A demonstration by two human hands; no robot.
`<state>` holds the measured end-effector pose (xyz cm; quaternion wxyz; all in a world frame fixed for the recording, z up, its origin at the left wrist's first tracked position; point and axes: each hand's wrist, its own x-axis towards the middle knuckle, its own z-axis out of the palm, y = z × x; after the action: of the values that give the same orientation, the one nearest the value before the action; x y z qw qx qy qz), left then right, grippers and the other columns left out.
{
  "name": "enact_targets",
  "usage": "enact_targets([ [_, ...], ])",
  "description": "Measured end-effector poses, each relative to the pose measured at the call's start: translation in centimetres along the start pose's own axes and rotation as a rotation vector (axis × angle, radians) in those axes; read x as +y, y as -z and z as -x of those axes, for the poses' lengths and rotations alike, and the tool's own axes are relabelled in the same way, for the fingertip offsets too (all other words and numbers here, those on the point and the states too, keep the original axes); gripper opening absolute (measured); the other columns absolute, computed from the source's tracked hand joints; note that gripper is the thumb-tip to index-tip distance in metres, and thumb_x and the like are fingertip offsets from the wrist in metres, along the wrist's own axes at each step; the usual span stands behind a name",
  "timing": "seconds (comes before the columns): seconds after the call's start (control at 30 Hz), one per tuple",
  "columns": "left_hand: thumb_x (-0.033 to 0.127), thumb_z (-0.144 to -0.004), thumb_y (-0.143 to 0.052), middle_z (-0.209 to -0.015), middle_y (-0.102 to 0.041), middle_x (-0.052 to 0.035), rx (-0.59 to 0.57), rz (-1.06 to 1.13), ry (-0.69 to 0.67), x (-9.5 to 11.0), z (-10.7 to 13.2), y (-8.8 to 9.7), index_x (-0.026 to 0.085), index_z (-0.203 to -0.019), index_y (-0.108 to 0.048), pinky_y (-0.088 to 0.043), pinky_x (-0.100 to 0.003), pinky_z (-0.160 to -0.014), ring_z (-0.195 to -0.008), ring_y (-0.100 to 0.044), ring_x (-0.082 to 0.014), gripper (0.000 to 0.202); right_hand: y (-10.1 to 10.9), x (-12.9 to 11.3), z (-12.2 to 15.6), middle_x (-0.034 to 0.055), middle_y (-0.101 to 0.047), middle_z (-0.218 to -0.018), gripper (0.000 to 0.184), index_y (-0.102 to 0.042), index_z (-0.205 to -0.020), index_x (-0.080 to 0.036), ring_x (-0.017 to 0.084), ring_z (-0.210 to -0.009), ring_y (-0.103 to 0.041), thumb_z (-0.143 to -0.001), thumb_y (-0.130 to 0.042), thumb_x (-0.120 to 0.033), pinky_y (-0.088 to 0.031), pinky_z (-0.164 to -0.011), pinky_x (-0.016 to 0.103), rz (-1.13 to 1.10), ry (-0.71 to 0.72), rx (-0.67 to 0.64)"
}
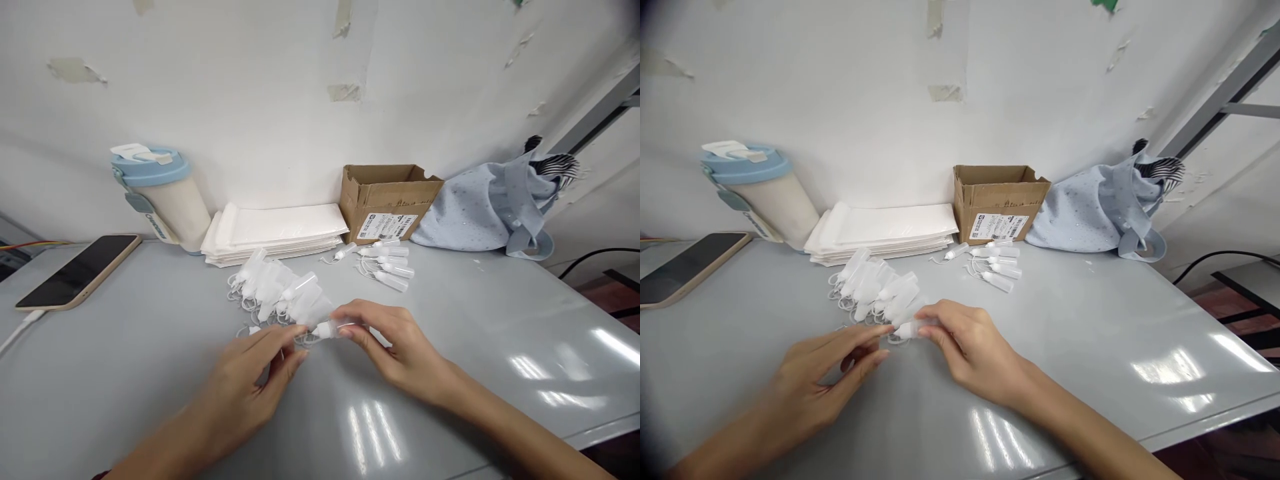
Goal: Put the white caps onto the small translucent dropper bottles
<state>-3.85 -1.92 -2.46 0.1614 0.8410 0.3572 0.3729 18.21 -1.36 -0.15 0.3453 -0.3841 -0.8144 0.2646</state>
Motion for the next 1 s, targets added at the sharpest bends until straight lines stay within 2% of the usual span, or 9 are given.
enact_targets([
  [0.13, 0.016, -0.088, -0.053, -0.064, -0.059, 0.0051, 0.012, -0.009, 0.091, 0.2, -0.2, 0.4, 0.021, -0.101, -0.061, -0.042, -0.016, -0.051, -0.052, -0.052, -0.0073, 0.017, 0.1, 0.1, -0.1, 0.0052, -0.069, -0.084, 0.017, -0.061, -0.101, -0.016, 0.016, -0.071, -0.063, -0.092, -0.048, -0.019, -0.048, -0.065, 0.027, -0.018, -0.043, 0.001],
  [0.27, 0.012, -0.088, -0.05, -0.062, -0.058, 0.0056, -0.007, 0.004, 0.071, 0.4, -0.3, 0.6, 0.021, -0.09, -0.061, -0.041, -0.017, -0.051, -0.051, -0.052, -0.0074, 0.014, -0.2, 0.0, -0.1, 0.0067, -0.069, -0.085, 0.017, -0.061, -0.101, -0.014, 0.016, -0.072, -0.064, -0.091, -0.048, -0.018, -0.048, -0.066, 0.027, -0.028, -0.037, -0.012],
  [0.67, 0.011, -0.088, -0.048, -0.058, -0.051, 0.0048, 0.03, 0.03, 0.014, 0.2, 0.5, -0.4, 0.021, -0.091, -0.059, -0.036, -0.021, -0.048, -0.047, -0.043, -0.0094, 0.016, -0.9, 0.0, 0.2, 0.0061, -0.068, -0.086, 0.02, -0.059, -0.103, -0.016, 0.014, -0.076, -0.064, -0.09, -0.045, -0.012, -0.05, -0.068, 0.025, -0.023, 0.02, -0.012],
  [1.0, 0.008, -0.087, -0.047, -0.06, -0.052, 0.0043, -0.008, 0.025, -0.011, 0.3, 0.3, -0.2, 0.019, -0.092, -0.057, -0.037, -0.02, -0.048, -0.048, -0.044, -0.009, 0.016, -1.3, 0.1, 0.3, 0.008, -0.068, -0.088, 0.02, -0.058, -0.103, -0.016, 0.016, -0.078, -0.064, -0.091, -0.043, -0.013, -0.052, -0.068, 0.027, -0.021, 0.038, -0.007],
])
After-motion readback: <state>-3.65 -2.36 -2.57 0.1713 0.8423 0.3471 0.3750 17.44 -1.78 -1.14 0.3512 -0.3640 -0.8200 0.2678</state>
